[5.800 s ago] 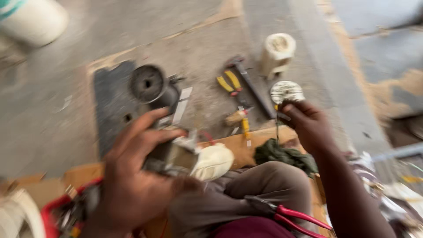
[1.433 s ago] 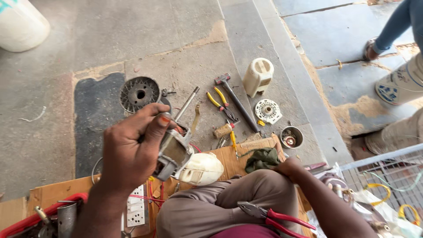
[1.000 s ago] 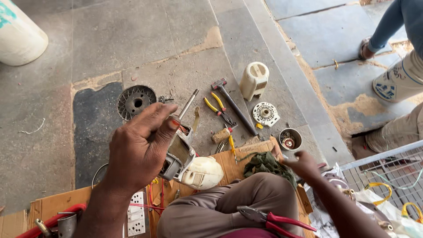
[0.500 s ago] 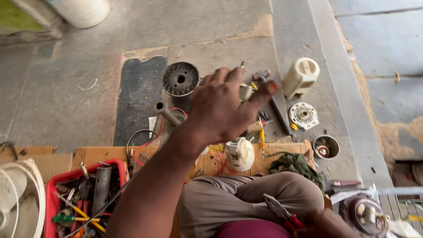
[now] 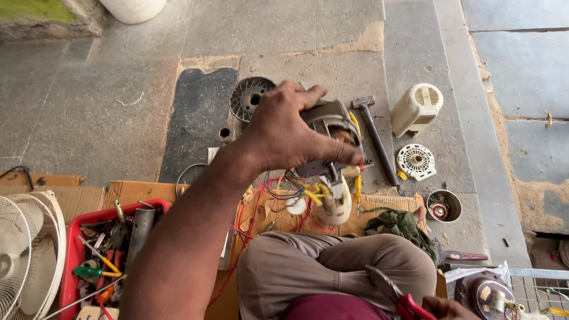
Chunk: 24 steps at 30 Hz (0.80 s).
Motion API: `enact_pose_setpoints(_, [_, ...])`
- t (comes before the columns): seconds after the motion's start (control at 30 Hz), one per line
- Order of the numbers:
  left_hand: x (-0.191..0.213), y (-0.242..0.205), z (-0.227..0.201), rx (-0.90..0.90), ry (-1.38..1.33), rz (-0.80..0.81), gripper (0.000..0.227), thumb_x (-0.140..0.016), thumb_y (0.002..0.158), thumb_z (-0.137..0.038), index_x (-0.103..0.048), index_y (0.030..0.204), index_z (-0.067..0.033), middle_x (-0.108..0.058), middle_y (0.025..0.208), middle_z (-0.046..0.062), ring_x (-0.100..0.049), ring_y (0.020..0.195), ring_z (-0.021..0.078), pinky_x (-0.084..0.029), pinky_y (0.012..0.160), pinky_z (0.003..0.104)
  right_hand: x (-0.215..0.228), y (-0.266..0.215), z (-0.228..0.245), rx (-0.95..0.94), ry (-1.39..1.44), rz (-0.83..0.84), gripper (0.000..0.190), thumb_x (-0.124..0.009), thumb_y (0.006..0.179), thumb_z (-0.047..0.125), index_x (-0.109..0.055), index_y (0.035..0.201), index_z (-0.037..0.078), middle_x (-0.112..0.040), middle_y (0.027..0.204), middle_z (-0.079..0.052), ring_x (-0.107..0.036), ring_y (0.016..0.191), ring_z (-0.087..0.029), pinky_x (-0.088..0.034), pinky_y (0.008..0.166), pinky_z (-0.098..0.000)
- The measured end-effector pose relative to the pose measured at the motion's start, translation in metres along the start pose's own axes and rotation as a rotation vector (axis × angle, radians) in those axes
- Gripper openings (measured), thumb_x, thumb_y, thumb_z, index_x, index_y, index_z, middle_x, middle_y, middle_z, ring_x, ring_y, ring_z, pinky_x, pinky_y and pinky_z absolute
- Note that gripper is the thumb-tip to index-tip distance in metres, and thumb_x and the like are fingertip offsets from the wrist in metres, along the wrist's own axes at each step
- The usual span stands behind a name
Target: The person disassembles and repairs a fan motor by removing the metal casing, pulling out the rotor shaft, and inspecting the internal copper windings and components.
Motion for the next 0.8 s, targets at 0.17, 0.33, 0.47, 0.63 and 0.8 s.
enact_pose_setpoints(0.17, [-0.012,0.004,0.002,-0.021,0.221,-0.112,0.122,-0.07,0.05,-0.097,-0.068,0.128,-0.0036,-0.056,0.121,0.021,-0.05,0.124,0.0338,-0.045,0.107,0.055,0.072,-0.076,0.096,0.237,0.599,-0.215,0.053,-0.064,0.09,0.029,-0.048,0.138,0.013,-0.07,0.117,-0.019,-0.075,0.094,-0.028,-0.061,0.081,-0.0423])
enact_pose_setpoints(0.33, [-0.024,0.009,-0.002,-0.259,0.172,-0.276,0.101,-0.077,0.061,-0.089,-0.063,0.108,-0.0013,-0.06,0.107,0.019,-0.058,0.111,0.0287,-0.046,0.105,0.053,0.096,-0.104,0.163,0.747,1.119,-0.344,0.058,-0.055,0.099,0.021,-0.035,0.153,0.008,-0.065,0.129,-0.026,-0.072,0.097,-0.032,-0.061,0.08,-0.0465])
enact_pose_setpoints(0.47, [-0.021,0.006,-0.012,-0.045,-0.115,-0.207,0.086,-0.082,0.06,-0.072,-0.057,0.105,-0.0026,-0.07,0.093,0.012,-0.073,0.087,0.0198,-0.062,0.075,0.036,0.09,-0.071,0.205,0.676,1.283,-0.305,0.058,-0.047,0.106,0.026,-0.028,0.157,0.005,-0.065,0.126,-0.031,-0.069,0.092,-0.032,-0.061,0.077,-0.0481])
enact_pose_setpoints(0.63, [-0.022,0.01,-0.015,-0.013,-0.095,-0.256,0.077,-0.085,0.067,-0.061,-0.055,0.106,-0.0019,-0.07,0.096,0.015,-0.075,0.085,0.0228,-0.063,0.071,0.035,0.084,-0.065,0.245,1.002,1.345,-0.368,0.056,-0.038,0.116,0.036,-0.033,0.163,0.006,-0.064,0.127,-0.029,-0.073,0.088,-0.03,-0.063,0.067,-0.0437])
enact_pose_setpoints(0.8, [-0.027,0.013,-0.014,-0.088,-0.095,-0.332,0.072,-0.084,0.07,-0.057,-0.055,0.101,-0.0002,-0.073,0.089,0.013,-0.076,0.081,0.0225,-0.063,0.071,0.035,0.077,-0.05,0.276,0.903,1.372,-0.503,0.046,-0.041,0.111,0.039,-0.044,0.151,0.014,-0.066,0.111,-0.02,-0.07,0.084,-0.027,-0.062,0.067,-0.042])
Point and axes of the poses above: each hand's wrist, its own y-axis towards the middle knuckle, its own x-axis out of the back of the hand, z = x × y, the point moved 1 cm from there along y, towards the middle knuckle
